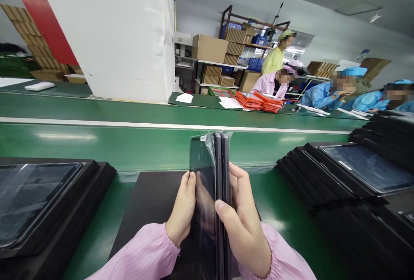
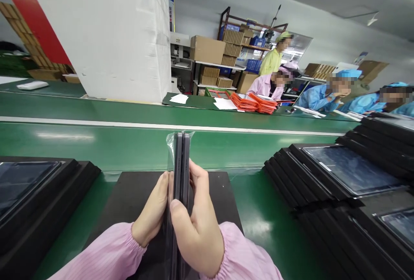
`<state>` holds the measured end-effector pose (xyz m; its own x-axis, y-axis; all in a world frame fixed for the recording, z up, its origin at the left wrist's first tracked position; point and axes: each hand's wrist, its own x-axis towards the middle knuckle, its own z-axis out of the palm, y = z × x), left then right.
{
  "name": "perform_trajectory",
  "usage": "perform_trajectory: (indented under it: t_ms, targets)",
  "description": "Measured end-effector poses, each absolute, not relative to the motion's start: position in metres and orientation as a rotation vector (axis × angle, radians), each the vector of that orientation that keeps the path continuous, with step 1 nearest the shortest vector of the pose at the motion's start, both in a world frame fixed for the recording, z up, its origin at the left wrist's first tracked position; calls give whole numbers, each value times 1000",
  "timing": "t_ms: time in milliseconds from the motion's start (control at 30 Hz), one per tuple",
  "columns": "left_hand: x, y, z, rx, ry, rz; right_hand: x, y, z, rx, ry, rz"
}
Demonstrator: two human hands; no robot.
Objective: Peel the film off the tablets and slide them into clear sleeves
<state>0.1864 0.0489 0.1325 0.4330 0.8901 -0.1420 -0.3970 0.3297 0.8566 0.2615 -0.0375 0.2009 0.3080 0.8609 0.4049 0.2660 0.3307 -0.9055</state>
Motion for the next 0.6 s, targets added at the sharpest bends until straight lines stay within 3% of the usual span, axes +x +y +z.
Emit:
perform_trajectory:
  t_ms: [600]
  targets:
    - [186,57,151,876,592,754,263,-28,192,-1239,-1194,504]
